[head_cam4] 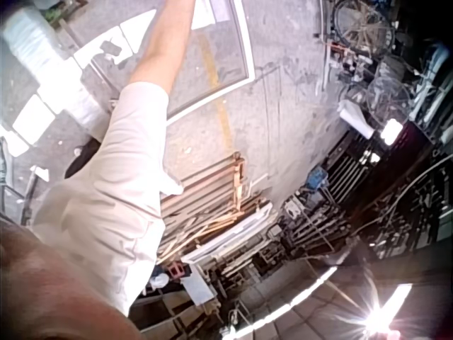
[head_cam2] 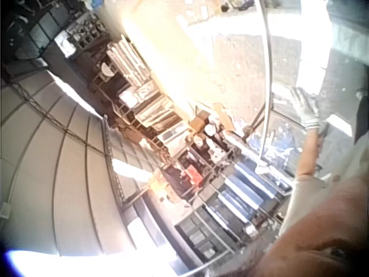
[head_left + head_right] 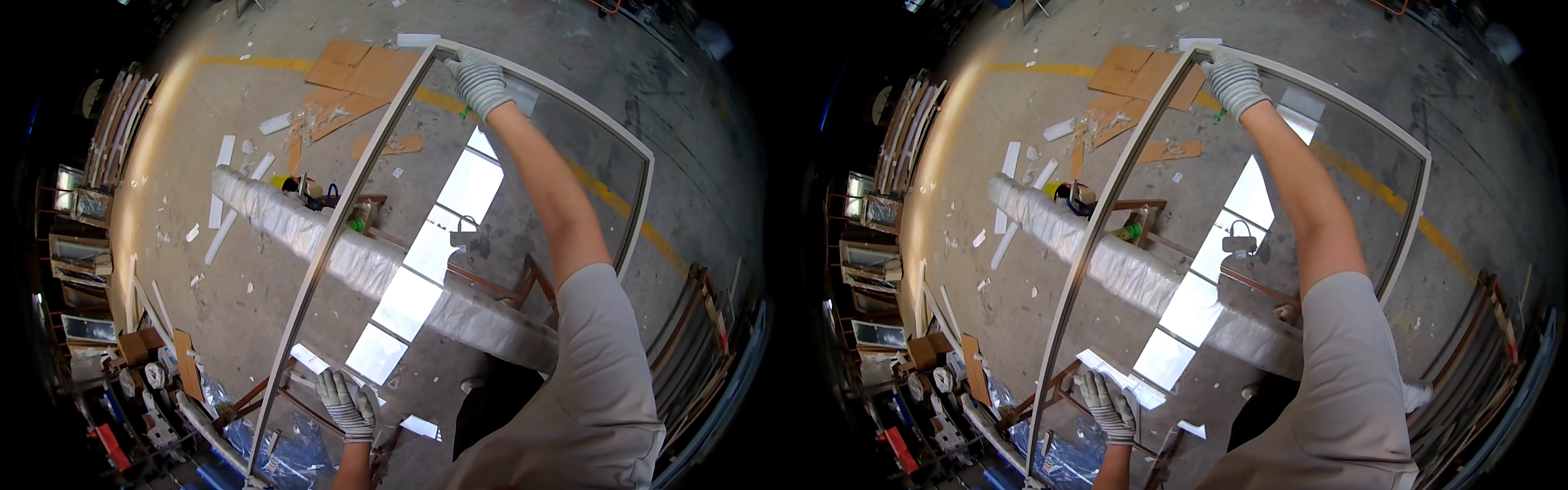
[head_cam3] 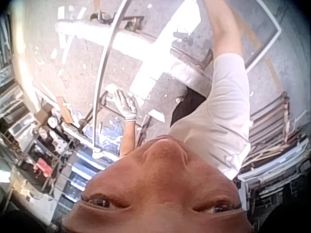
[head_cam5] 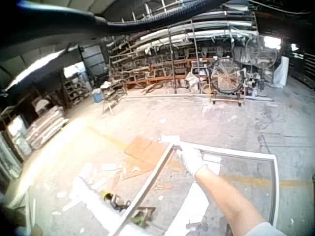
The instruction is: The person fits a rubber seal into the channel of a metal window frame using a small blade or scraper to press it into the corners.
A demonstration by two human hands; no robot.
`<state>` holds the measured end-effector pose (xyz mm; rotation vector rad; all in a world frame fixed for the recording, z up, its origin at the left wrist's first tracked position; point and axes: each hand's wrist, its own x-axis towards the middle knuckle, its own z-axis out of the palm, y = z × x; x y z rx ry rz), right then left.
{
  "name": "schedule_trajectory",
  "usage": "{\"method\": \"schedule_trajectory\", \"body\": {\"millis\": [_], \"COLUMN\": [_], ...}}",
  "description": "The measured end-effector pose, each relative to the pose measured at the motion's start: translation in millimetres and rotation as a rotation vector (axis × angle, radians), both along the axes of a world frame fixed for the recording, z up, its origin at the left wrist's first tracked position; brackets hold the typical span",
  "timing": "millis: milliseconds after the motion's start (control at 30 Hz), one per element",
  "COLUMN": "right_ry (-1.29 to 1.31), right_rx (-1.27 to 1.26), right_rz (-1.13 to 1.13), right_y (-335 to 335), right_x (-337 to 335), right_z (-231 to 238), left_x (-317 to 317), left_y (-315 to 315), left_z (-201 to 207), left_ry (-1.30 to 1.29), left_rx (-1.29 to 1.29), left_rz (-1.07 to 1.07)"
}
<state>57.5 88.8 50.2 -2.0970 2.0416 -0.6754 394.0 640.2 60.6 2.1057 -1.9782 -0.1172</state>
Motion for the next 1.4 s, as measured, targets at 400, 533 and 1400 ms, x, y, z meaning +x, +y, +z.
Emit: {"method": "schedule_trajectory", "body": {"millis": [400,533,1400], "right_ry": [-0.078,-0.298,-0.863], "right_rx": [-0.218,-0.232,0.143], "right_rz": [0.002,-0.076,-0.175], "right_y": [24.8,22.6,-39.6], "right_x": [-11.8,1.1,23.8], "right_z": [-10.4,-15.9,-39.3], "left_x": [0.2,-1.1,0.5], "left_y": [0.7,1.2,-0.5], "left_z": [-1.9,-1.2,-5.4], "left_ry": [0.01,0.019,0.015], "left_rx": [-0.005,-0.006,0.02], "left_rz": [-0.003,0.003,-0.005]}}
